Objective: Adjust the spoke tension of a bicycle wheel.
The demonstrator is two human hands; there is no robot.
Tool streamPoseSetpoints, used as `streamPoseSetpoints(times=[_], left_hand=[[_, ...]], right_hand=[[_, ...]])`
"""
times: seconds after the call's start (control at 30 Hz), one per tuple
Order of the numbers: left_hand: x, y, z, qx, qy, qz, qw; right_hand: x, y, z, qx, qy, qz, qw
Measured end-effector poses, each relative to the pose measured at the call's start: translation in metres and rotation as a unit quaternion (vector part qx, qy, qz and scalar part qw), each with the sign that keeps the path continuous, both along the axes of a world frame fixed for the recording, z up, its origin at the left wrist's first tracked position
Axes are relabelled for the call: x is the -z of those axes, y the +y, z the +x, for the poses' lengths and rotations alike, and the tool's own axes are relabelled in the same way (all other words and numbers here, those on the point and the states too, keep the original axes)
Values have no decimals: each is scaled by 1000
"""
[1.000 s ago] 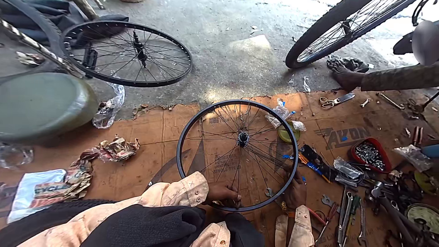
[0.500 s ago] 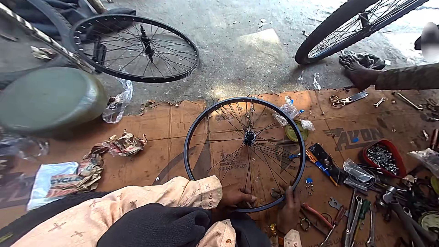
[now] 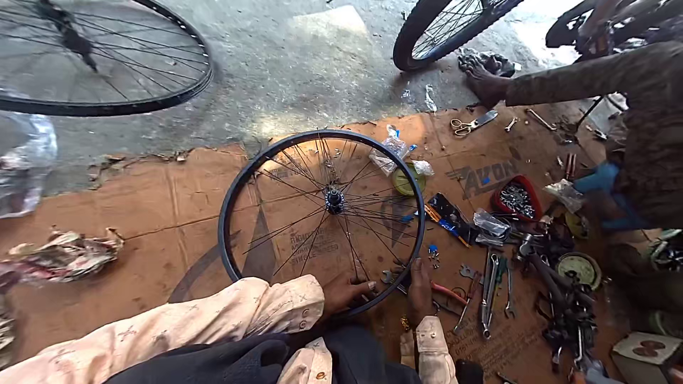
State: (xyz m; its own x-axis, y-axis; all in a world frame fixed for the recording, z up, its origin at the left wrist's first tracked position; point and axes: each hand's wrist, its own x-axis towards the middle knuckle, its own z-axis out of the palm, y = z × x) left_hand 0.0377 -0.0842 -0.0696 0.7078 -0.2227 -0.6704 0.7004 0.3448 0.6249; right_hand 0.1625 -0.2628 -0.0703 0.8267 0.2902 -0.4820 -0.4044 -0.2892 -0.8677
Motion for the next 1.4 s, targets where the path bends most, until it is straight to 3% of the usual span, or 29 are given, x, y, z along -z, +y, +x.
streamPoseSetpoints(times=[0.1,0.17,0.23,0.4,0.63,0.73,0.9,0.97,1.17,1.4], left_hand=[[-1,0,1,-3,5,0,1000],[-5,0,3,-7,7,2,1000],[-7,-2,7,-18,14,5,1000],[5,-9,8,-36,28,25,999],[6,-7,12,-14,15,40,999],[10,-9,11,-11,8,43,999],[14,-10,9,-11,2,47,999],[11,-9,9,-14,2,44,999],[11,-8,9,10,6,38,999],[16,-9,6,-5,-4,28,1000]], right_hand=[[12,-34,24,-31,-142,-167,975],[24,-59,41,-59,-265,-301,914],[31,-72,55,-91,-310,-365,873],[37,-60,54,-185,-298,-427,834],[14,-24,59,-247,-182,-546,780],[14,-35,64,-224,-205,-497,813],[13,-60,40,-91,-168,-230,954],[10,-56,17,-46,-129,-116,984],[6,-49,-56,71,-10,59,996],[15,-40,-89,86,-29,60,994]])
